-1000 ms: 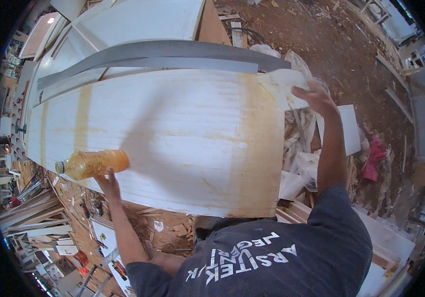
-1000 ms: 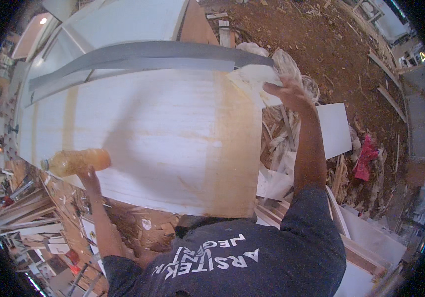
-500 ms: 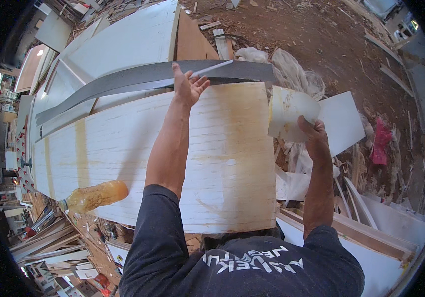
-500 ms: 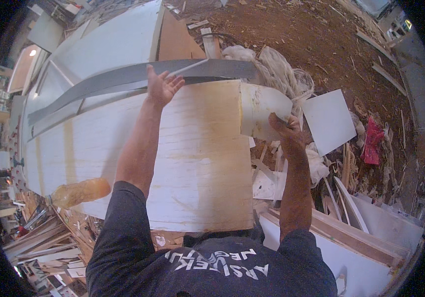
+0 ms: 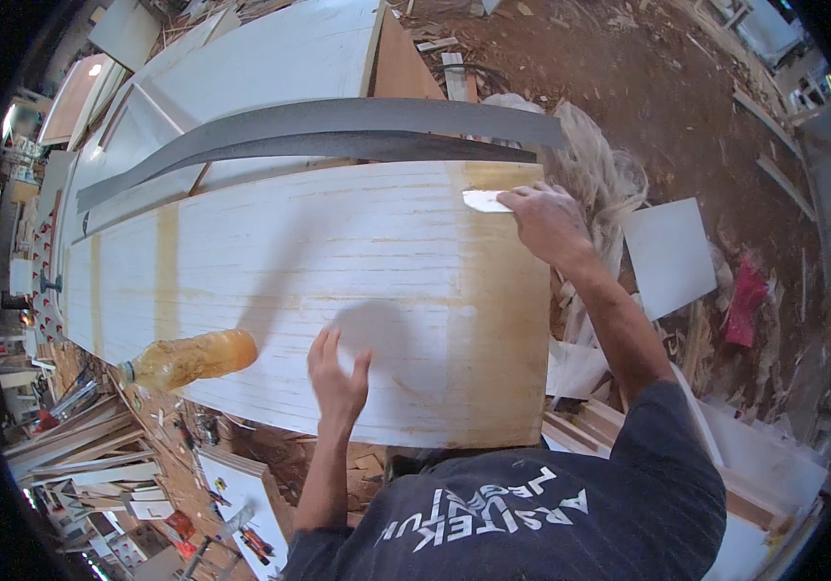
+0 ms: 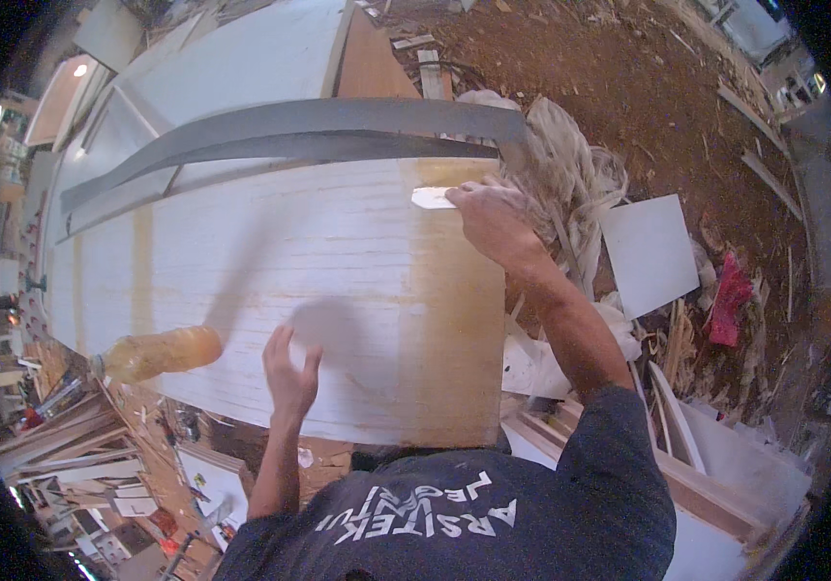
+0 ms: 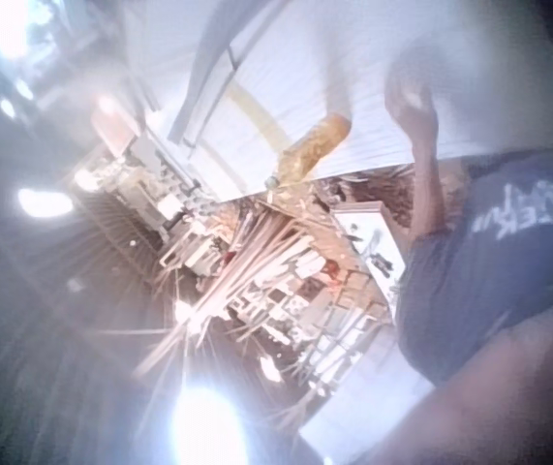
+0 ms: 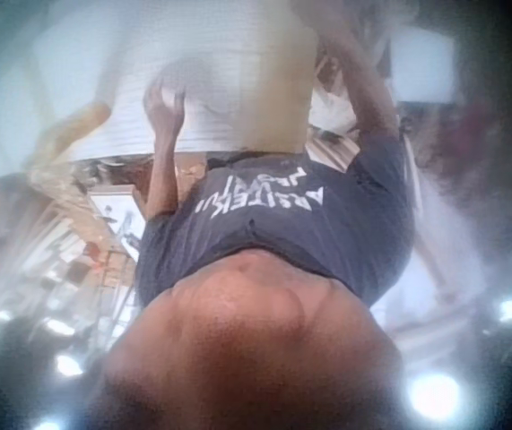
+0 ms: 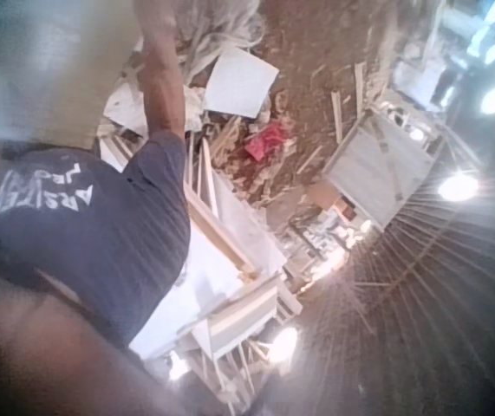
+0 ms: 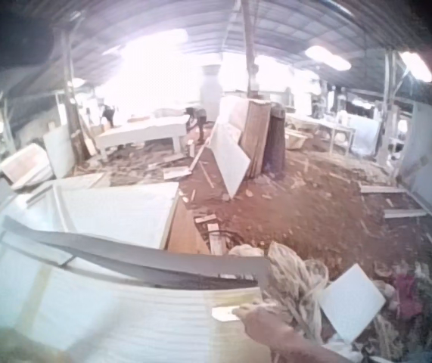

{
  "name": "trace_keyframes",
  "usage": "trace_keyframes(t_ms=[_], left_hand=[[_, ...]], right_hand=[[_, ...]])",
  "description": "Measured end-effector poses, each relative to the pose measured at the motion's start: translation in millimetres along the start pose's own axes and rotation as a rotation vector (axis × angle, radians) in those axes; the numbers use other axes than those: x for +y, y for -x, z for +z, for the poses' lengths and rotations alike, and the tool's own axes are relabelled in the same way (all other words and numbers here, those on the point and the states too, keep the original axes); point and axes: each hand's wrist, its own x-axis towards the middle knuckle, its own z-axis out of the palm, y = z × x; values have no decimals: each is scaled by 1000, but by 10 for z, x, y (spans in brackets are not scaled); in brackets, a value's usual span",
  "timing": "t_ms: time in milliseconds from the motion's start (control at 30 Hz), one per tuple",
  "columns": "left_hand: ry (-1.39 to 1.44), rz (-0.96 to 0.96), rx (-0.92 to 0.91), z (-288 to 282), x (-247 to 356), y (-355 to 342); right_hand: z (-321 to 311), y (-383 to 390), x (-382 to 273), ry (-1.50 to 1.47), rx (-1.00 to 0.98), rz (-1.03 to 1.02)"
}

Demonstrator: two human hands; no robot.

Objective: The person applies liquid adhesive from a bottle onto a white wooden panel, spreads it using a small handheld applicator, and then presses a long gray laminate strip onto the edge of the panel.

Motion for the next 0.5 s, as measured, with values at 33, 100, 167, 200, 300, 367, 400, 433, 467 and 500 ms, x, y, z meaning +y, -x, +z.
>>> trace_keyframes(t_ms=[33, 100, 167, 200, 300, 367, 400, 433, 467, 500], left_hand=[[-19, -50, -7, -18, -57, 179], [-80, -144, -66, -159, -110, 514], [-136, -97, -142, -135, -128, 611], [-166, -77, -175, -125, -144, 651], [-170, -81, -199, -96, -170, 691], [-194, -60, -189, -55, -194, 714], [-205, -50, -179, -40, -212, 726], [-202, -65, -191, -35, -231, 732], [-198, -72, -208, -35, -241, 731], [-196, -81, -224, -41, -258, 729]], right_hand=[[-11, -83, 55, -3, 66, 2], [54, -242, 197, -38, 173, 36], [228, -351, 306, -46, 143, 32], [333, -405, 308, -50, 101, 45], [389, -264, 182, -106, -106, 97], [350, -29, 23, -128, -185, 107], [330, 129, -96, -124, -180, 89], [308, 297, -214, -121, -175, 75], [270, 478, -338, -125, -156, 80], [247, 649, -485, -132, -136, 85]])
